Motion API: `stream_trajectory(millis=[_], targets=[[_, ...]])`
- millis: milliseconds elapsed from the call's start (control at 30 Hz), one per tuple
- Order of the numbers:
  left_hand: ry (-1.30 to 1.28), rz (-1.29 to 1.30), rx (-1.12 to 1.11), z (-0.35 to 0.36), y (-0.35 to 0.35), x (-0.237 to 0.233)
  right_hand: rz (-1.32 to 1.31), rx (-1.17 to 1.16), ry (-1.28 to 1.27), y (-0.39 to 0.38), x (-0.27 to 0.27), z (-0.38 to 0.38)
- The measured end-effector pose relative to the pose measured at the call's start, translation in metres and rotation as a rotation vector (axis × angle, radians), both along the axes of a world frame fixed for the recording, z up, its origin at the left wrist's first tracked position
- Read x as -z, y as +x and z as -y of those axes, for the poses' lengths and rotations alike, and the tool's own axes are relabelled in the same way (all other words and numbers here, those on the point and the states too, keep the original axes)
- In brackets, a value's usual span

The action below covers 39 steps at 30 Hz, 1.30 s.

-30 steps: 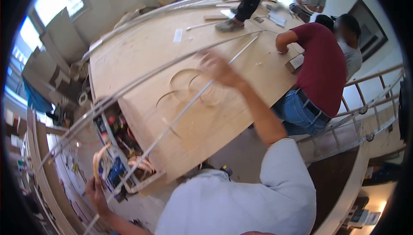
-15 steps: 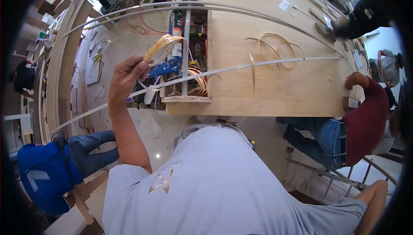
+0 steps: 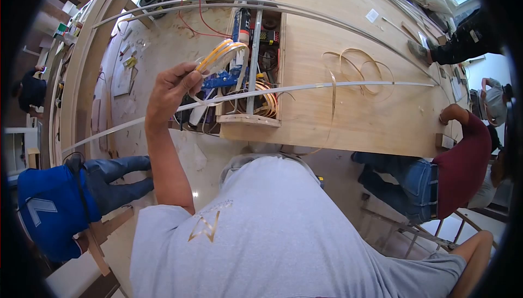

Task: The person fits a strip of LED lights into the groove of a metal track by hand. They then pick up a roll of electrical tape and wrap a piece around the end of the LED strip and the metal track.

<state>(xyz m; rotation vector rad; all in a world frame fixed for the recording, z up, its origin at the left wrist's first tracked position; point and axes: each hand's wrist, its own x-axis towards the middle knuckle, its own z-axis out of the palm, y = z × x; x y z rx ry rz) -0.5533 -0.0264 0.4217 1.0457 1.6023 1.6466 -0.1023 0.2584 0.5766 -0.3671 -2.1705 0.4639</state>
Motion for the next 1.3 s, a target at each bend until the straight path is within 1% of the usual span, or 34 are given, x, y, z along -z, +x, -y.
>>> stream_trajectory(millis=[333, 433, 533, 833, 933, 1033, 1300], targets=[[-0.016, 0.018, 0.018, 0.001, 0.003, -0.005, -0.035, 0.008, -0.032, 0.004, 0.011, -0.008], [-0.019, -0.078, -0.015, 0.000, 0.004, -0.003, -0.047, 0.006, -0.035, 0.003, 0.012, -0.011], [0.016, -0.026, 0.008, -0.002, 0.004, -0.003, -0.063, 0.012, -0.038, 0.005, 0.012, -0.014], [-0.057, -0.076, 0.002, -0.003, 0.007, -0.007, -0.104, -0.011, 0.002, 0.002, 0.003, -0.008], [-0.039, -0.033, 0.002, -0.006, 0.010, -0.008, -0.112, -0.023, 0.032, 0.002, -0.003, -0.005], [-0.021, -0.055, -0.011, -0.005, 0.010, -0.002, -0.118, -0.041, 0.055, 0.001, -0.008, -0.001], [-0.025, -0.058, -0.011, -0.005, 0.010, -0.004, -0.194, -0.114, 0.160, 0.000, -0.023, 0.011]])
